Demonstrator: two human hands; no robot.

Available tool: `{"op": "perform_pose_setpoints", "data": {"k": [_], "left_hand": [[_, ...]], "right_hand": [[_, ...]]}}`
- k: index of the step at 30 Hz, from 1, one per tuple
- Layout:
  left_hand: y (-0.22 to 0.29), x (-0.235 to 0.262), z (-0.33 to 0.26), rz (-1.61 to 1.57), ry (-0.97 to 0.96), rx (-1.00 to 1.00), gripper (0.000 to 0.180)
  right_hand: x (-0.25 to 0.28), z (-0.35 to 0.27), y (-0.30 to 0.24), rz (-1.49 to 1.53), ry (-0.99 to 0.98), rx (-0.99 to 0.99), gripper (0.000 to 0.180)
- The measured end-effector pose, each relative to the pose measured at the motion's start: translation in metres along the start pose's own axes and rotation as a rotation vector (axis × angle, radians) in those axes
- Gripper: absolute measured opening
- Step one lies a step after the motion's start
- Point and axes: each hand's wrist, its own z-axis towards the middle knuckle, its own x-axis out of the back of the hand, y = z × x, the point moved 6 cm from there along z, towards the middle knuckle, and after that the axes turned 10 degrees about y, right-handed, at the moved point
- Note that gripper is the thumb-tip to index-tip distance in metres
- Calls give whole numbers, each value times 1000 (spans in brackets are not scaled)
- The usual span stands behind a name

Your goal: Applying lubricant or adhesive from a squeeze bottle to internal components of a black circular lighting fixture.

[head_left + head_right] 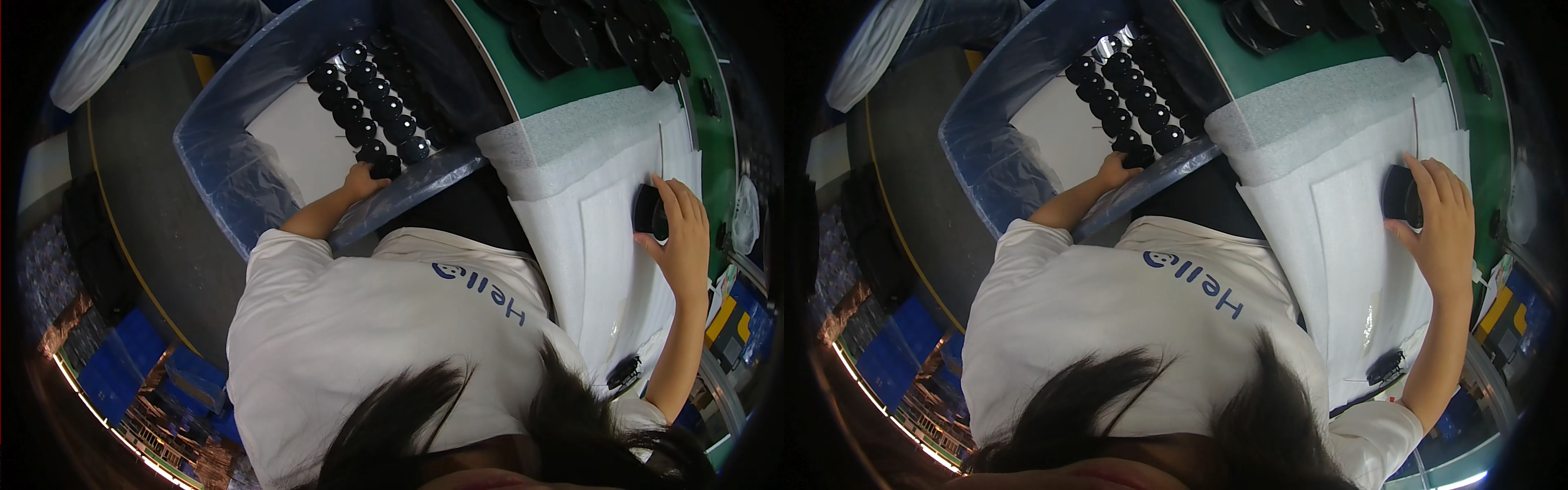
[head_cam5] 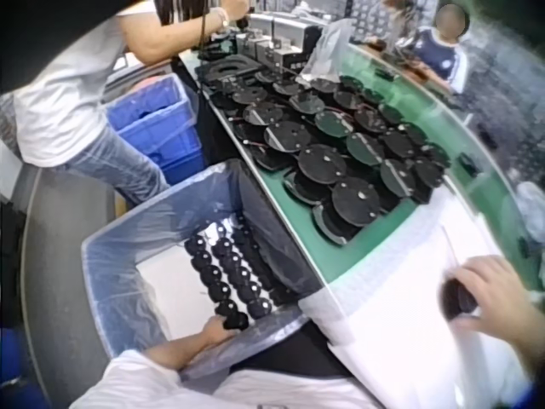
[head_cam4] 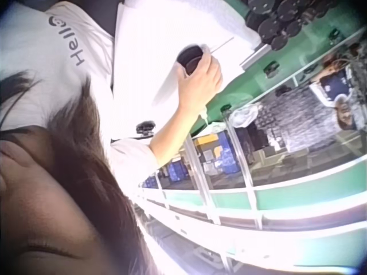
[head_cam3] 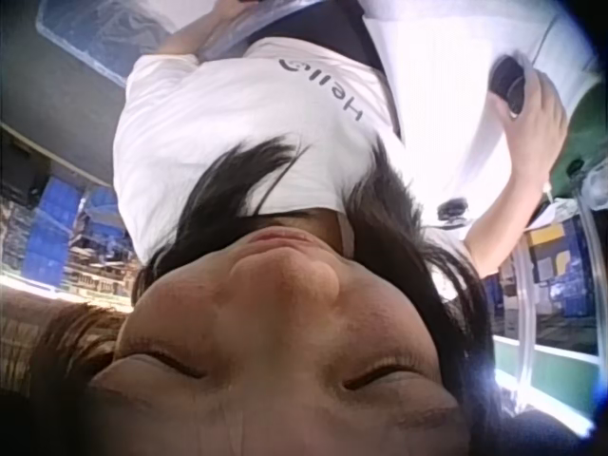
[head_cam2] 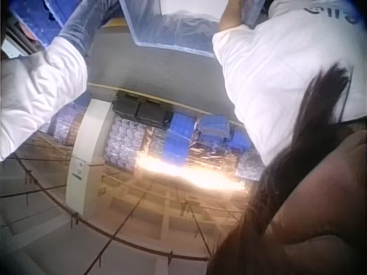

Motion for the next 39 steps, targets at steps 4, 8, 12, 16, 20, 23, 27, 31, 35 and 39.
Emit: {"op": "perform_pose_setpoints", "data": {"k": [4,8,12,16,20,23,27,31,35,39], "left_hand": [[-1,4,-1,53,58,-79,59],[14,35,-14,-353,-281,33,52],[-33,72,2,-616,5,119,44],[-73,106,15,-382,285,180,45],[-101,95,28,-209,495,161,51],[-117,104,35,-99,604,287,53],[-121,120,53,-75,591,452,56],[-113,144,67,97,614,469,63],[-108,156,77,209,496,536,58],[-123,141,102,200,502,598,53]], "right_hand": [[1,-2,0,-34,-19,-19,79],[-1,-3,2,-43,-27,-3,81],[2,-5,0,-45,-45,-28,85],[4,-4,-2,-44,-47,-55,87],[10,-9,-4,-40,-39,-79,88],[13,-10,-4,-48,-46,-84,90],[16,-17,-1,-52,-31,-102,90],[21,-25,1,0,-60,-169,90],[21,-39,8,25,-61,-250,87],[26,-72,15,102,24,-374,81]]}}
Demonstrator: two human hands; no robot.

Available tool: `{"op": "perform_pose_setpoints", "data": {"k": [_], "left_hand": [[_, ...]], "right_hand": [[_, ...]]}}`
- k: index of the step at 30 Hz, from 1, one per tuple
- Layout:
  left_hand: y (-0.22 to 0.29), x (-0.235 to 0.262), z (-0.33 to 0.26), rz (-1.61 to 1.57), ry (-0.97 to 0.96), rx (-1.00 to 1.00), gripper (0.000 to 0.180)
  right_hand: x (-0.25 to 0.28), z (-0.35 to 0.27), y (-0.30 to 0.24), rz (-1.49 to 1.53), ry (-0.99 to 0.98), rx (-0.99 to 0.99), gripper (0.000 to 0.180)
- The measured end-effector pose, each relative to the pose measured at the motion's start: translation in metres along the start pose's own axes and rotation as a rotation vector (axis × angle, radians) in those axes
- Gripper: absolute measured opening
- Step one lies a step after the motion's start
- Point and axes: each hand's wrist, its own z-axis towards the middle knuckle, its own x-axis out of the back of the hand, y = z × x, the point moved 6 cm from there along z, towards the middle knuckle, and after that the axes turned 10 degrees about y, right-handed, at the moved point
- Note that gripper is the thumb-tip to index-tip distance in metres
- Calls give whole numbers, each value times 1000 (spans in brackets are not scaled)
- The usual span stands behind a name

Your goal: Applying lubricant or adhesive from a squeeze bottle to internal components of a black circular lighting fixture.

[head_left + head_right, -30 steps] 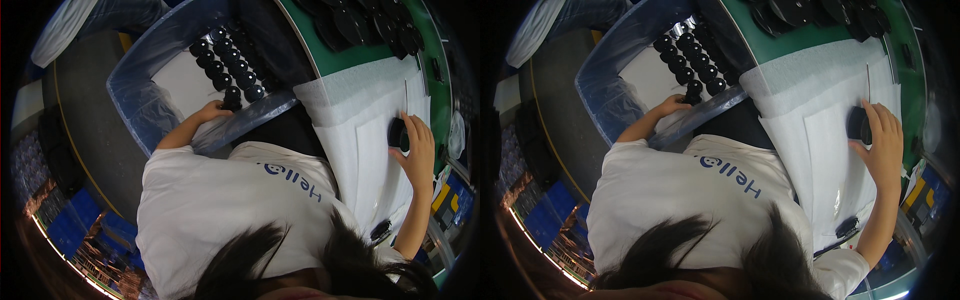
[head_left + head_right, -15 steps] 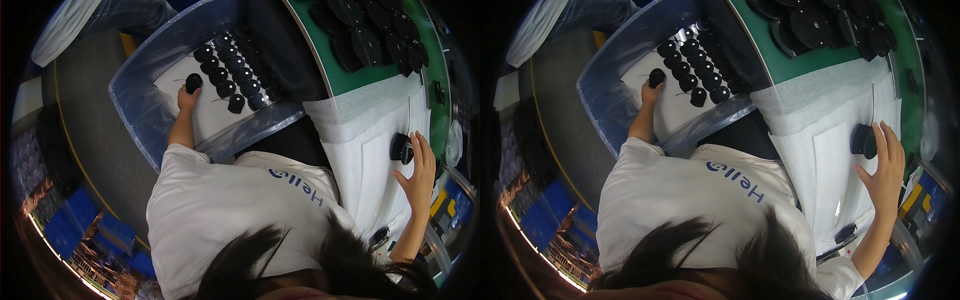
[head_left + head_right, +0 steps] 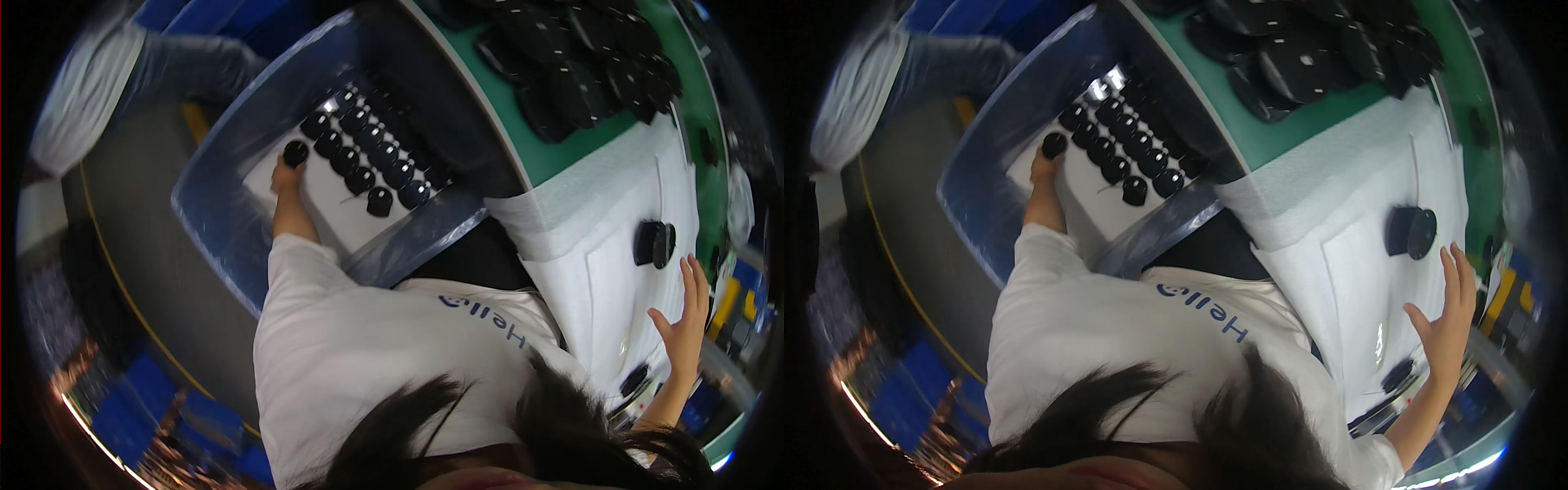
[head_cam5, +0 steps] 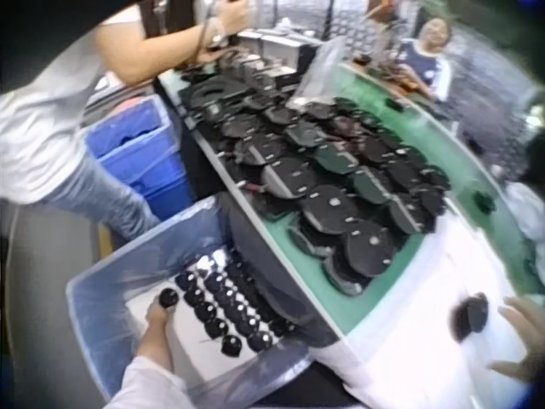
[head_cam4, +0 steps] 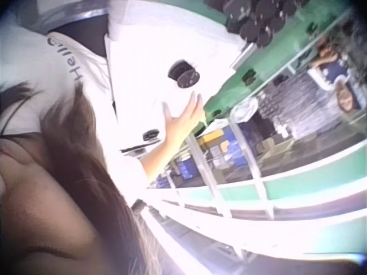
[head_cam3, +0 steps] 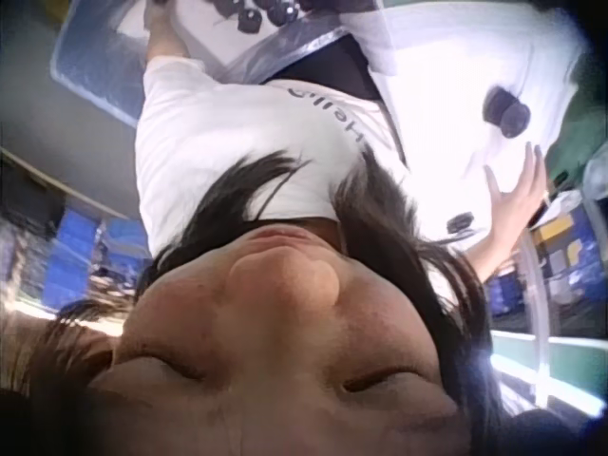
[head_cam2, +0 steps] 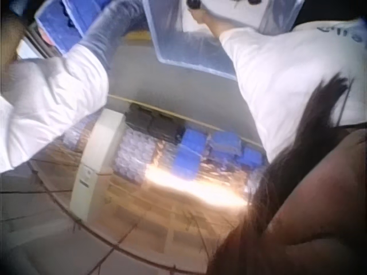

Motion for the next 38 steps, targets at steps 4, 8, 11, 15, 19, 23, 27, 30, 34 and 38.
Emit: {"op": "perform_pose_setpoints", "data": {"k": [4,8,11,15,19,23,27,30,34,38], "left_hand": [[-60,-74,54,-158,133,-203,47],[-72,-94,90,-330,225,-731,41],[-11,-41,53,-280,29,-503,61],[22,-8,23,-41,172,-35,75],[18,1,69,-186,369,68,52],[111,130,-16,-697,775,-224,33],[196,259,-127,-1018,995,-636,12],[243,352,-216,-1313,1090,-961,11],[353,423,-321,-1367,718,-1602,19],[508,391,-419,-1129,162,-1876,25]], "right_hand": [[-1,-9,14,98,29,-113,79],[23,-19,44,-29,141,-169,73],[56,-33,88,-230,289,-221,65],[118,-72,156,-415,570,-356,46],[98,-75,254,-418,477,-494,41],[26,-64,352,-319,267,-758,36],[-23,-57,397,-326,-28,-1055,31],[-73,-59,444,-339,-28,-1172,24],[-105,-56,465,-310,-16,-1216,25],[-130,-113,500,-312,33,-1379,25]]}}
